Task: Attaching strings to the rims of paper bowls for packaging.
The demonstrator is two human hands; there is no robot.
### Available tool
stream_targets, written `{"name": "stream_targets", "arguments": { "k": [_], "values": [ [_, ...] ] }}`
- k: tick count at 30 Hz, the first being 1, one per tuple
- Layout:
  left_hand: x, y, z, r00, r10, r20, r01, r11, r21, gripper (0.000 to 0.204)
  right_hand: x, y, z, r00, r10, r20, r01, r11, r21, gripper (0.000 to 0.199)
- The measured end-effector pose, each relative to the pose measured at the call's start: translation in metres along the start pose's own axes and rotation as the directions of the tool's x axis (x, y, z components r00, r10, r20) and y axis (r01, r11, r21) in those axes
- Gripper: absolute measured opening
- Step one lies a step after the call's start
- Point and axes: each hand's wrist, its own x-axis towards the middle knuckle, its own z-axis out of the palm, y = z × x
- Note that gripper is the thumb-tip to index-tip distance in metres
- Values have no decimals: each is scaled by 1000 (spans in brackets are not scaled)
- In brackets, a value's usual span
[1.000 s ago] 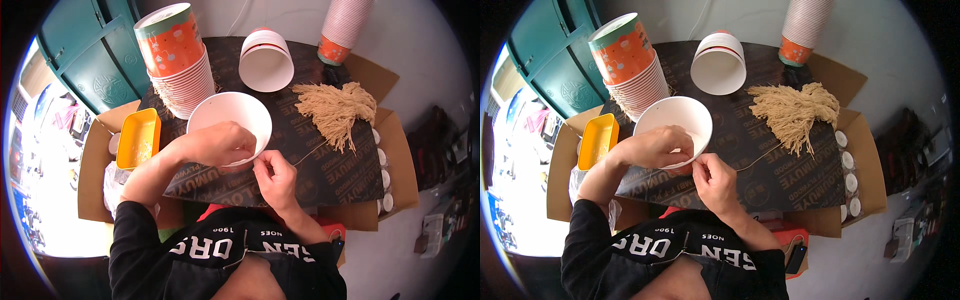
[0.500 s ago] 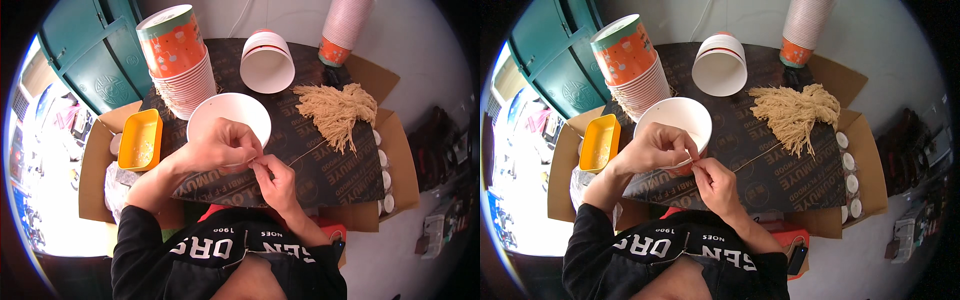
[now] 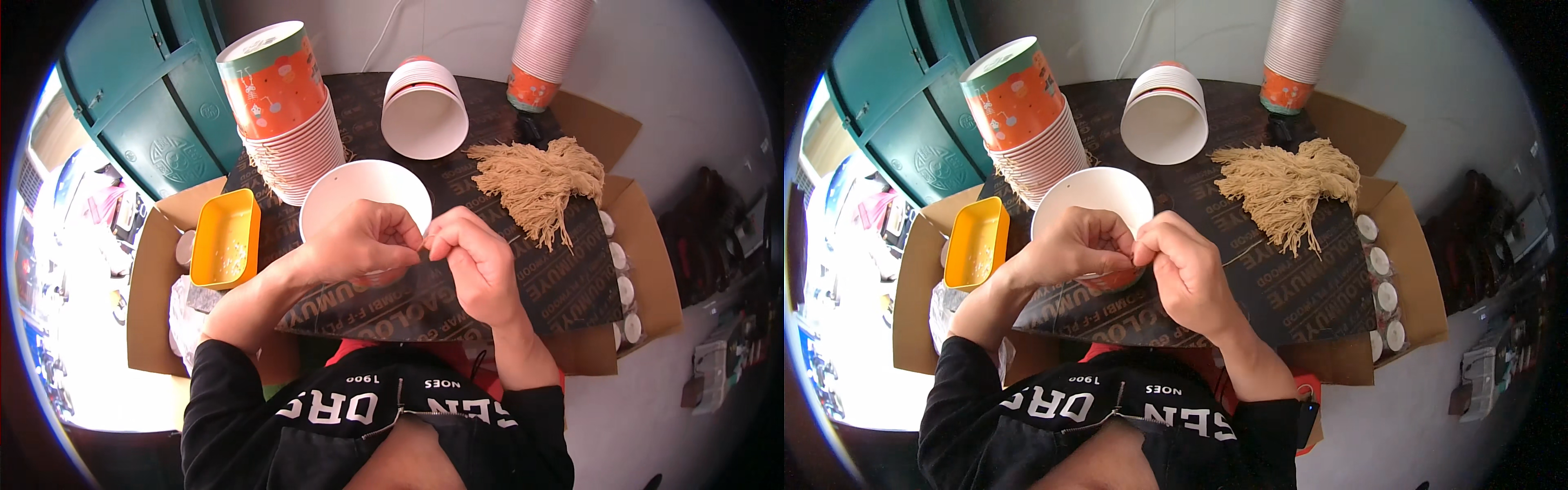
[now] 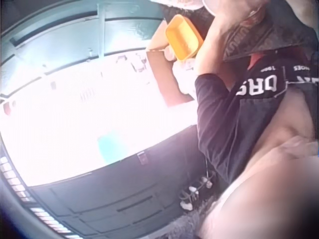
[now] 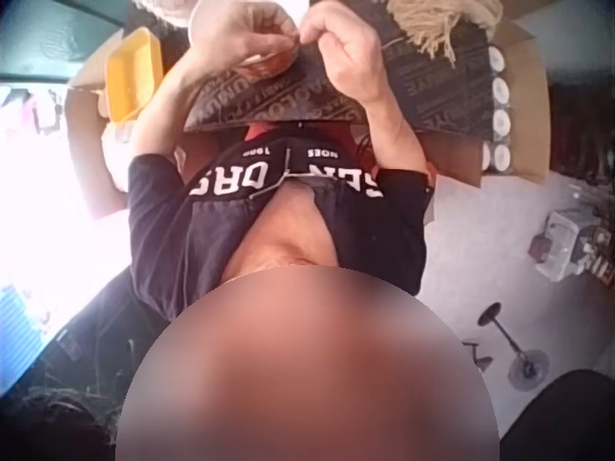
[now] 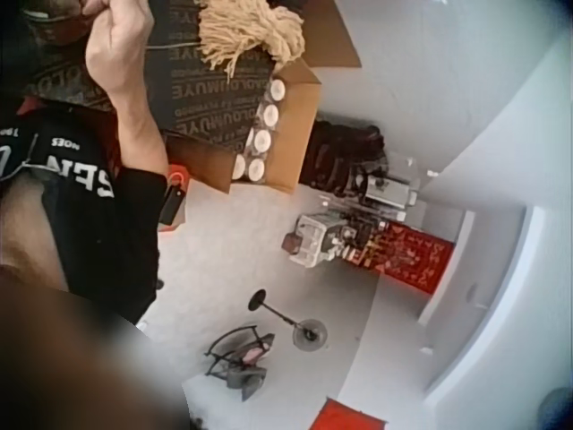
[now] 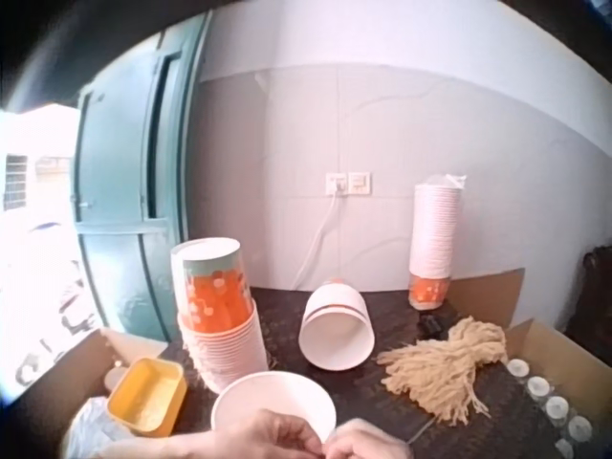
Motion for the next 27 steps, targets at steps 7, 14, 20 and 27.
{"name": "stream_targets", "arguments": {
  "k": [7,14,20,27],
  "values": [
    [4,-6,2,994,95,-45,-89,988,123,9,17,0,1,998,-31,56,29,999,30,18],
    [3,0,4,998,59,-22,-57,994,88,6,14,3,2,995,-98,-34,84,953,-292,14],
    [3,0,2,994,97,-53,-91,991,102,6,1,10,2,996,-88,27,92,935,-343,22],
    [0,5,2,995,-20,-97,24,999,34,6,-6,17,14,992,-115,-41,92,925,-369,16]
  ]
}}
